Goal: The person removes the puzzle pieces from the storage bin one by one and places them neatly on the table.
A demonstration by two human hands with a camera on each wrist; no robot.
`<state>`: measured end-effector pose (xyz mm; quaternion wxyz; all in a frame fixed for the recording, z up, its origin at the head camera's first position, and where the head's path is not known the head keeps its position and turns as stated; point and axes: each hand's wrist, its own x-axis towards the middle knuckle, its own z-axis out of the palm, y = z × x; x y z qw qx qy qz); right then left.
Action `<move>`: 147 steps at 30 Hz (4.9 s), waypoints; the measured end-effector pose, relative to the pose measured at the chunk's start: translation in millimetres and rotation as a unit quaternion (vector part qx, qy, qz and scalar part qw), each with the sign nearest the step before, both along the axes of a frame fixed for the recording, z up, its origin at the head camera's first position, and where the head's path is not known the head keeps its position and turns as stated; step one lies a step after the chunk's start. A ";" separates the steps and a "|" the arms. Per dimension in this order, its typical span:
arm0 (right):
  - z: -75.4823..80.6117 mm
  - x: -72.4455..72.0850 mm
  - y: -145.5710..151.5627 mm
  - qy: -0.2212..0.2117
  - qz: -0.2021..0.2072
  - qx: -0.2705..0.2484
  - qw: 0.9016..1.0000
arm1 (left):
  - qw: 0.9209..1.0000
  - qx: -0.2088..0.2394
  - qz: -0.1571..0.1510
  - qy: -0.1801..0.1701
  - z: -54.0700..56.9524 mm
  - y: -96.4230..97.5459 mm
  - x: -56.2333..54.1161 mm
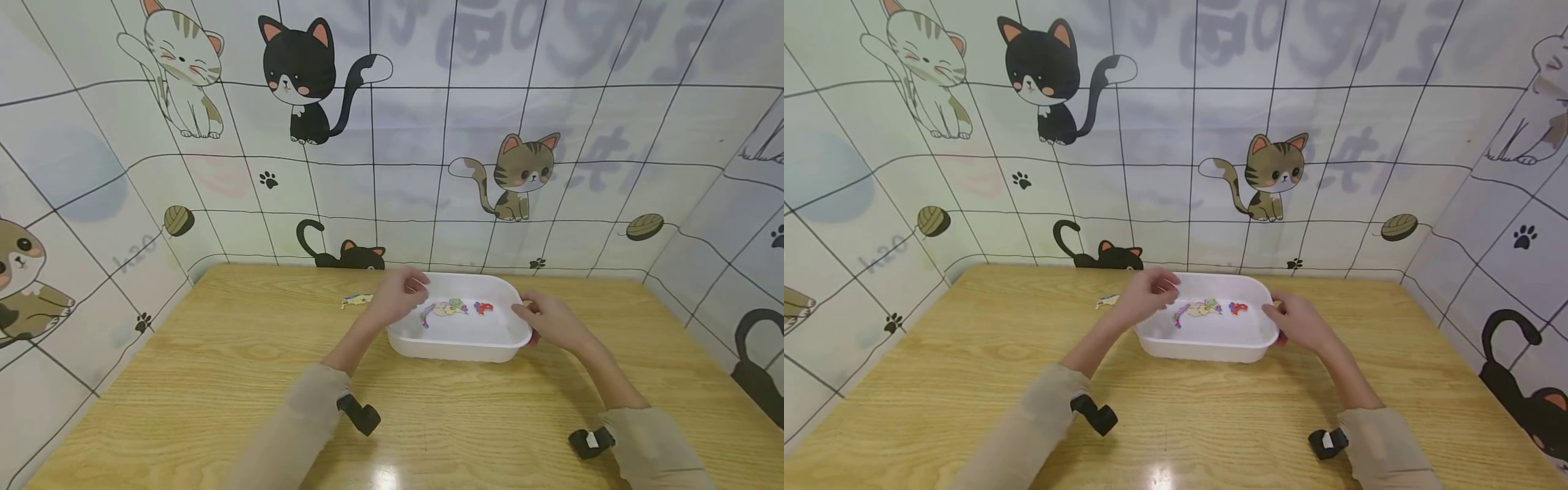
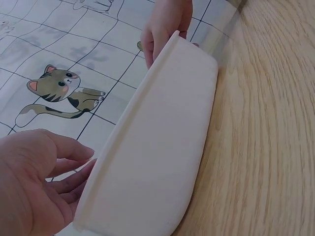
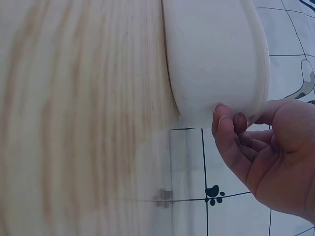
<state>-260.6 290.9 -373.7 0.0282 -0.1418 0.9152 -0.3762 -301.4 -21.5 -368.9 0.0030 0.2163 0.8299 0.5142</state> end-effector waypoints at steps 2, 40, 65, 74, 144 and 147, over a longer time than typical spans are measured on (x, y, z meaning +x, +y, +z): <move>-0.2 -0.4 0.2 -0.001 0.000 -0.001 1.000 | 1.000 -0.015 0.000 -0.001 -1.7 4.6 -1.1; -2.5 -0.3 0.4 -0.004 -0.009 0.001 1.000 | 0.959 -0.243 0.115 -0.090 -14.8 41.3 -8.3; -0.9 0.5 -0.4 -0.001 -0.012 0.010 1.000 | 0.986 -0.118 0.080 -0.091 -14.1 41.4 -8.1; -1.4 0.4 -1.5 0.004 -0.008 0.010 1.000 | 0.996 -0.074 0.039 -0.028 -9.0 37.0 -5.9; -1.3 1.7 -3.9 -0.012 -0.015 0.012 1.000 | 0.987 0.099 0.110 -0.058 -15.7 -117.1 -13.0; -1.8 1.0 -3.3 -0.012 -0.015 0.012 1.000 | 0.986 0.095 0.122 -0.069 -19.2 -125.3 -16.1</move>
